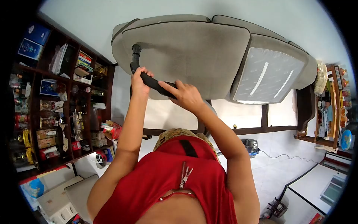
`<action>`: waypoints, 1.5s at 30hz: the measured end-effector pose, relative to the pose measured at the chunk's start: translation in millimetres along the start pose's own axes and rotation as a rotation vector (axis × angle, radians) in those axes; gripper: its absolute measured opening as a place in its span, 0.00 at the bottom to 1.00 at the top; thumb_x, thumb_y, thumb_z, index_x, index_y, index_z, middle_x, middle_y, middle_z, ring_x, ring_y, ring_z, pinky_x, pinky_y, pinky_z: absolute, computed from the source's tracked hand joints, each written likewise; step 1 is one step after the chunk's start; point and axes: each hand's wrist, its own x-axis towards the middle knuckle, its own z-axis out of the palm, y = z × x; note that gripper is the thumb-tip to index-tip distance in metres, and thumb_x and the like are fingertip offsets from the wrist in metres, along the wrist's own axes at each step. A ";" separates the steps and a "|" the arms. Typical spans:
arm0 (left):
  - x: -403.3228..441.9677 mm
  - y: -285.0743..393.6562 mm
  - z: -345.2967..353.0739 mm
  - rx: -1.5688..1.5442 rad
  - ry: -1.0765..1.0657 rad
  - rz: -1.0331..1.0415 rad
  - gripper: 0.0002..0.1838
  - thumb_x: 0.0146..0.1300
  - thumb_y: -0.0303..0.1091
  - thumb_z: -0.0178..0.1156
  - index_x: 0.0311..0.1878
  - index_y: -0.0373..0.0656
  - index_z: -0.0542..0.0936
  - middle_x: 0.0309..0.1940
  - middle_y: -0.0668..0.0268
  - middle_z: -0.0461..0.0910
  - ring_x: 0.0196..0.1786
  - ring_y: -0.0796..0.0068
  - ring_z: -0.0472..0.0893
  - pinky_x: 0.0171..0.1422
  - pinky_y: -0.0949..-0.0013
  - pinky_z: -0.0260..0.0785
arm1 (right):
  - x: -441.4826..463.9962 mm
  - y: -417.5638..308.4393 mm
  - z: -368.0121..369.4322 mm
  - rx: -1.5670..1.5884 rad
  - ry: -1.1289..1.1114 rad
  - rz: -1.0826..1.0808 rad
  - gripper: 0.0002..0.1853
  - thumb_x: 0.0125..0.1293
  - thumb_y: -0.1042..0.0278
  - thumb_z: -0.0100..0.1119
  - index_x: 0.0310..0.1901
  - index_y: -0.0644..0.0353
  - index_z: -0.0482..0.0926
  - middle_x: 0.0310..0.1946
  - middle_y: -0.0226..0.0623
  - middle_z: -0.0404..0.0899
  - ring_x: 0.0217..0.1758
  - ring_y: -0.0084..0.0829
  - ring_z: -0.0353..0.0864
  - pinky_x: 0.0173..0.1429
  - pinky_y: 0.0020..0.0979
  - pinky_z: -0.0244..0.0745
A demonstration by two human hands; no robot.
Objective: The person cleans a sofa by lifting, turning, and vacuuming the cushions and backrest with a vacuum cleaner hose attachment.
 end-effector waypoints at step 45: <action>38.2 -23.7 -3.2 0.103 -0.149 -0.208 0.09 0.54 0.24 0.59 0.32 0.45 0.68 0.23 0.65 0.69 0.18 0.67 0.72 0.26 0.58 0.71 | -139.3 -25.6 48.4 0.465 -0.010 0.881 0.28 0.53 0.53 0.74 0.52 0.60 0.77 0.34 0.53 0.84 0.39 0.53 0.85 0.44 0.46 0.77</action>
